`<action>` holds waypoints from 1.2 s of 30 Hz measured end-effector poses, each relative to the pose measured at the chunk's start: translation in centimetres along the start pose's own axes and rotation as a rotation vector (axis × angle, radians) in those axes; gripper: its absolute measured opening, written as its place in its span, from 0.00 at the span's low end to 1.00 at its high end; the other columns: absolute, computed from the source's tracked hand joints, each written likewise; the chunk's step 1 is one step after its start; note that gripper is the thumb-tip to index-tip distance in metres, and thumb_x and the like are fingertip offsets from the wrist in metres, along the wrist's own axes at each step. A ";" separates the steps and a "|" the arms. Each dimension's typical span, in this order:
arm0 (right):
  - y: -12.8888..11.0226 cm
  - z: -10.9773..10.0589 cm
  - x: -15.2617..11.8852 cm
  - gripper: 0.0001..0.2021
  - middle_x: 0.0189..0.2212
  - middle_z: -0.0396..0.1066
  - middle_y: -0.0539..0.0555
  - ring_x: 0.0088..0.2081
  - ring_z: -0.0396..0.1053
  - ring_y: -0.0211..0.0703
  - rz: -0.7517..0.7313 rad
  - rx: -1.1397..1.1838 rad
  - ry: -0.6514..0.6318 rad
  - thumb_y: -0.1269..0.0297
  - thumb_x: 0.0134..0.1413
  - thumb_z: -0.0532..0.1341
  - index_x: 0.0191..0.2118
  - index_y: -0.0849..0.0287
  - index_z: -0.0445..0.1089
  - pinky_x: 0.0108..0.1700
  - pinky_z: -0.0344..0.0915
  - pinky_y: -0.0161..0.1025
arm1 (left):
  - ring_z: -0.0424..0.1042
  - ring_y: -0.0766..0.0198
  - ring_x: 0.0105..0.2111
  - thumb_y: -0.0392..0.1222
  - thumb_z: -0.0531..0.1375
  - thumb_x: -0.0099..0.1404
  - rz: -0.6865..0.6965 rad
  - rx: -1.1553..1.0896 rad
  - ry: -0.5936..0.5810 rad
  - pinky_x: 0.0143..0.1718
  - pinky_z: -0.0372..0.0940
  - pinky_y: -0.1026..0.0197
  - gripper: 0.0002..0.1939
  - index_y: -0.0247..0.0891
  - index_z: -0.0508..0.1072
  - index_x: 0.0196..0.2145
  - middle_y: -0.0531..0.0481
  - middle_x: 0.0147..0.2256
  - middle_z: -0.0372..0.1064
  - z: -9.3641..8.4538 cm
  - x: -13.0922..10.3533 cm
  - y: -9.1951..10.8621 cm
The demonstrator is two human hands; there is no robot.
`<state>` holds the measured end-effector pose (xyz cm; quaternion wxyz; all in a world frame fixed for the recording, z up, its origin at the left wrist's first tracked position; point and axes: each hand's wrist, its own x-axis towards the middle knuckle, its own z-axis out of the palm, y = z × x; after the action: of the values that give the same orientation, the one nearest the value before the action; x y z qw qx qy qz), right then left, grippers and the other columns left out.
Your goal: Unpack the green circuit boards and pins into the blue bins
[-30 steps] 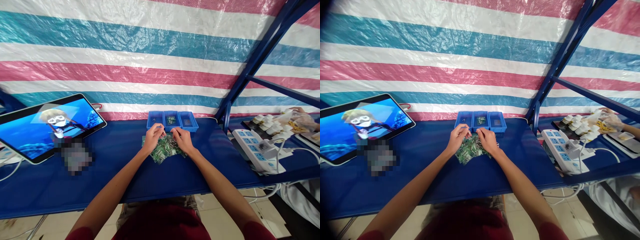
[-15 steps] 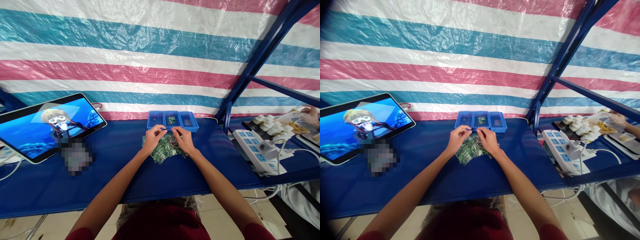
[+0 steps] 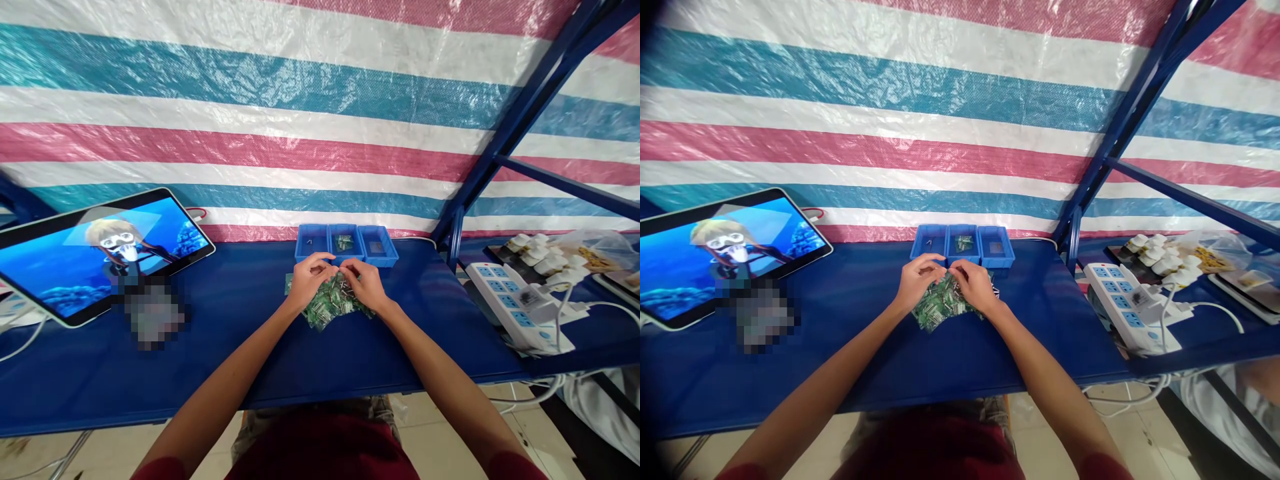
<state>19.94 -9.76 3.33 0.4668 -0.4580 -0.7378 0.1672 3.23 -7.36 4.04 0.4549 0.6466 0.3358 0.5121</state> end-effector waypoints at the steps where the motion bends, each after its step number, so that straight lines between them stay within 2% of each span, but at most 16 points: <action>1: 0.0 -0.1 0.0 0.13 0.22 0.67 0.50 0.23 0.65 0.39 0.018 0.007 0.009 0.57 0.63 0.52 0.34 0.58 0.68 0.29 0.61 0.36 | 0.67 0.68 0.20 0.45 0.66 0.55 -0.007 -0.039 0.000 0.24 0.64 0.65 0.13 0.35 0.75 0.35 0.52 0.23 0.71 0.1 0.0 0.0; 4: 0.0 -0.2 0.0 0.14 0.20 0.65 0.49 0.22 0.64 0.39 0.029 0.014 0.014 0.56 0.64 0.51 0.34 0.58 0.67 0.30 0.60 0.35 | 0.69 0.66 0.21 0.45 0.67 0.54 -0.014 -0.090 0.014 0.26 0.67 0.63 0.11 0.34 0.77 0.31 0.51 0.22 0.71 0.5 0.0 0.0; 9: 0.0 -0.2 -0.1 0.18 0.20 0.65 0.49 0.23 0.65 0.39 0.043 -0.012 -0.024 0.54 0.65 0.47 0.31 0.57 0.66 0.31 0.60 0.35 | 0.71 0.65 0.22 0.46 0.65 0.57 0.048 -0.033 0.034 0.26 0.69 0.62 0.11 0.34 0.79 0.33 0.48 0.26 0.74 0.4 -0.2 0.1; 12: -0.2 -0.1 -0.1 0.18 0.22 0.67 0.49 0.24 0.66 0.39 0.084 -0.004 0.002 0.54 0.65 0.47 0.36 0.58 0.68 0.30 0.61 0.35 | 0.73 0.63 0.26 0.46 0.62 0.61 0.206 0.177 0.080 0.31 0.70 0.60 0.11 0.37 0.79 0.35 0.46 0.32 0.76 -0.5 0.2 0.3; 14: -0.2 -0.2 0.0 0.17 0.23 0.68 0.50 0.24 0.66 0.39 0.106 -0.001 0.033 0.54 0.65 0.47 0.40 0.58 0.69 0.29 0.61 0.35 | 0.74 0.60 0.35 0.44 0.61 0.63 0.358 0.376 0.127 0.42 0.69 0.57 0.09 0.39 0.79 0.36 0.46 0.36 0.77 -1.3 1.1 0.3; 16: -0.2 -0.2 0.1 0.17 0.23 0.68 0.50 0.24 0.67 0.40 0.115 -0.003 0.051 0.54 0.64 0.48 0.42 0.58 0.69 0.29 0.62 0.35 | 0.73 0.58 0.39 0.43 0.58 0.65 0.434 0.518 0.158 0.48 0.66 0.55 0.10 0.39 0.78 0.38 0.44 0.38 0.76 -2.2 2.4 0.3; 21: 0.2 -0.2 0.0 0.16 0.23 0.69 0.51 0.24 0.68 0.41 0.106 -0.028 0.050 0.55 0.63 0.49 0.40 0.58 0.70 0.28 0.62 0.35 | 0.69 0.54 0.47 0.40 0.56 0.65 0.330 0.816 0.100 0.51 0.61 0.53 0.13 0.38 0.74 0.46 0.42 0.45 0.71 -3.8 4.7 -0.2; 23: 0.3 -0.2 0.0 0.16 0.23 0.70 0.51 0.24 0.68 0.41 0.101 -0.036 0.054 0.55 0.63 0.49 0.39 0.58 0.70 0.28 0.62 0.35 | 0.70 0.56 0.43 0.41 0.55 0.65 0.292 0.843 -0.028 0.48 0.63 0.55 0.12 0.38 0.75 0.43 0.43 0.43 0.71 -4.3 4.4 -0.2; 26: 0.3 -0.2 0.0 0.16 0.23 0.70 0.52 0.24 0.68 0.41 0.096 -0.042 0.056 0.55 0.63 0.50 0.38 0.58 0.71 0.28 0.62 0.36 | 0.70 0.61 0.33 0.41 0.55 0.63 0.219 0.808 -0.373 0.38 0.64 0.60 0.10 0.38 0.76 0.36 0.46 0.36 0.72 -5.1 3.6 0.0; 28: 0.3 -0.2 0.0 0.16 0.24 0.71 0.52 0.24 0.68 0.41 0.086 -0.046 0.053 0.55 0.63 0.50 0.37 0.59 0.71 0.29 0.62 0.36 | 0.69 0.61 0.31 0.42 0.58 0.60 0.144 0.830 -0.498 0.35 0.62 0.62 0.08 0.38 0.76 0.32 0.47 0.33 0.72 -5.6 3.3 0.4; 32: 0.4 -0.3 0.1 0.16 0.24 0.71 0.53 0.25 0.69 0.42 0.075 -0.049 0.050 0.56 0.63 0.50 0.36 0.59 0.71 0.29 0.62 0.36 | 0.69 0.60 0.32 0.45 0.60 0.56 0.012 0.882 -0.604 0.33 0.61 0.63 0.09 0.39 0.75 0.33 0.48 0.32 0.72 -7.0 3.2 1.2; 36: 0.5 -0.2 0.1 0.16 0.25 0.72 0.53 0.25 0.69 0.42 0.061 -0.060 0.052 0.56 0.63 0.50 0.35 0.58 0.72 0.29 0.62 0.36 | 0.70 0.56 0.37 0.46 0.64 0.51 -0.066 0.953 -0.605 0.37 0.63 0.62 0.20 0.40 0.74 0.42 0.47 0.38 0.72 -8.5 2.7 1.8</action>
<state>20.40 -9.44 3.12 0.4665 -0.4980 -0.7160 0.1473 -4.37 -3.48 7.25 0.2046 0.8876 0.4045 0.0811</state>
